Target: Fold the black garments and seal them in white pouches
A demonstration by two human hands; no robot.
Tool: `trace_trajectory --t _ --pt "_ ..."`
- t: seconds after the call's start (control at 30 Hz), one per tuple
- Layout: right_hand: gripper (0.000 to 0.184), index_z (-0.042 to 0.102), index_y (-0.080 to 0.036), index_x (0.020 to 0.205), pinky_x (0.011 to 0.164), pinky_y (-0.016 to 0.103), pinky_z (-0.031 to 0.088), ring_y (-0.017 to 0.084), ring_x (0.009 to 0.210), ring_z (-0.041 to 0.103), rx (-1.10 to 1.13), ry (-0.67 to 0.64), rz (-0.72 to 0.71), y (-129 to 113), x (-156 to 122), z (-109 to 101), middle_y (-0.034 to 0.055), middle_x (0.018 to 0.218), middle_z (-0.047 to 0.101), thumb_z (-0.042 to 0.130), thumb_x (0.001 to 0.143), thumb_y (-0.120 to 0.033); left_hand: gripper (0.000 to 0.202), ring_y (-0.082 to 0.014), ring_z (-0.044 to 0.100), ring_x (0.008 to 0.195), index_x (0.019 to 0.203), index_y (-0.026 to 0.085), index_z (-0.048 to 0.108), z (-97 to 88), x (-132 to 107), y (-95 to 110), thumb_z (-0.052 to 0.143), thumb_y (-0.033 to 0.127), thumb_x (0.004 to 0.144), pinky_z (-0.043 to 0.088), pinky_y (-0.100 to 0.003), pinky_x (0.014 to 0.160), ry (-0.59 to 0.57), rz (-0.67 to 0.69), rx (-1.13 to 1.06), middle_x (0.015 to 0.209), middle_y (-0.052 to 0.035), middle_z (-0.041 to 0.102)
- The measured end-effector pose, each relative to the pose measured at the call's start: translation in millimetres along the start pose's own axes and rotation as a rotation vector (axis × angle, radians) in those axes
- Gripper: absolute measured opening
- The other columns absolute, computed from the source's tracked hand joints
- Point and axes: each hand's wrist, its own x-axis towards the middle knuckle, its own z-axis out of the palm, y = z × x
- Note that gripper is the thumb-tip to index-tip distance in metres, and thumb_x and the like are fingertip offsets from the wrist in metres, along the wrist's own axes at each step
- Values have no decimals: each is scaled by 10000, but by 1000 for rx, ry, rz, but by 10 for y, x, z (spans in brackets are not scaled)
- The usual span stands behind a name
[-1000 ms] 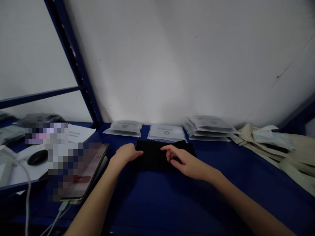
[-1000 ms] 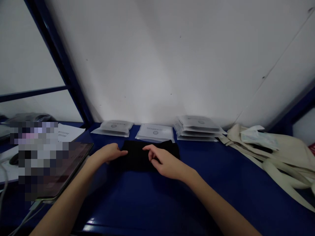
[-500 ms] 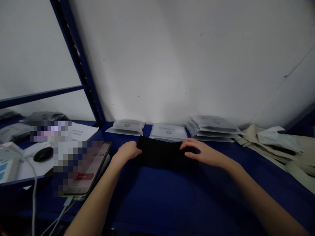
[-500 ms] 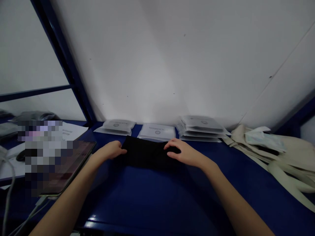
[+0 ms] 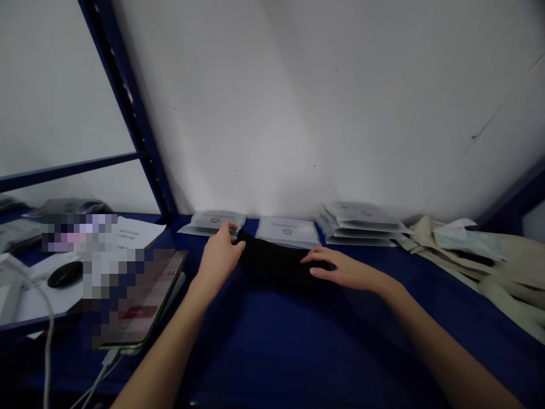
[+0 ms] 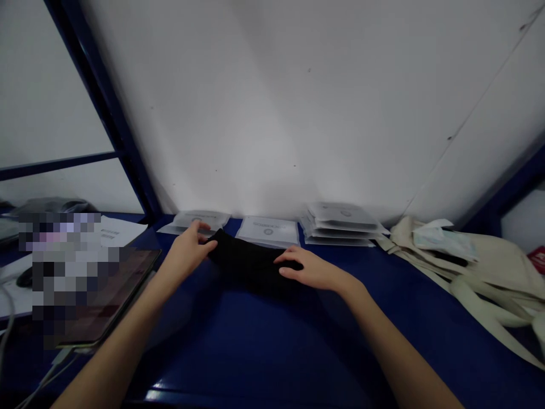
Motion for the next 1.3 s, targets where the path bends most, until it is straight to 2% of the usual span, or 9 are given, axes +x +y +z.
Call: trace_trajectory --t 0.1,0.3,0.4,0.53,0.67,0.8,0.9,1.1,1.3 --pt "446 591 -239 1185 1017 424 344 256 1143 477 -3 -16 -28 -67 42 84 84 1224 509 504 830 -494 155 -182 636 829 988 190 534 213 -192 178 517 192 834 471 -282 738 239 264 46 921 -51 658" --pt "460 556 -193 1215 1010 445 360 277 1150 469 92 41 -128 -182 68 177 111 1183 552 531 771 -307 195 -173 576 807 945 167 542 716 -638 370 384 78 871 491 -271 679 6 979 374 864 -49 607" --pt "425 572 -190 1171 1031 443 330 279 1172 458 92 57 -63 -109 25 39 100 1197 563 509 761 -283 210 -168 554 781 976 136 533 828 -724 350 351 77 888 495 -280 682 -4 1150 466 870 -59 588" --pt "315 611 -180 981 917 408 415 260 999 560 52 216 188 30 -1 -107 97 1036 631 442 834 -401 233 -159 540 761 978 131 529 844 -741 322 317 73 901 484 -274 672 15 1197 487 856 -58 577" --pt "406 554 -142 955 595 294 457 176 659 595 239 120 447 25 11 -41 85 796 631 354 892 -490 246 -164 531 769 1010 121 531 863 -771 317 311 85 906 461 -274 652 28 1253 502 871 -67 591" --pt "454 416 -123 1215 493 231 394 140 562 560 319 71 522 -45 52 76 13 625 585 438 889 -438 226 -190 525 857 1032 99 535 903 -821 311 353 122 899 450 -306 753 3 1308 539 890 -86 600" --pt "337 505 -118 1102 473 227 369 125 503 522 238 63 544 -42 96 108 -12 544 550 485 874 -364 251 -239 516 993 1084 95 525 917 -858 303 365 160 902 411 -407 908 -9 1298 551 968 -107 609" --pt "311 537 -169 662 489 247 372 110 472 498 70 -6 551 61 36 4 15 575 572 505 840 -422 304 -251 547 1033 1186 101 476 986 -876 283 372 141 902 496 -403 796 -88 1173 649 1198 -159 554" --pt "492 559 -128 1124 714 300 476 233 859 630 -24 140 541 195 -25 -72 137 1021 657 649 729 -407 212 -241 548 1011 1031 131 530 899 -766 305 450 102 838 518 -369 762 -234 1015 593 1126 -118 574"
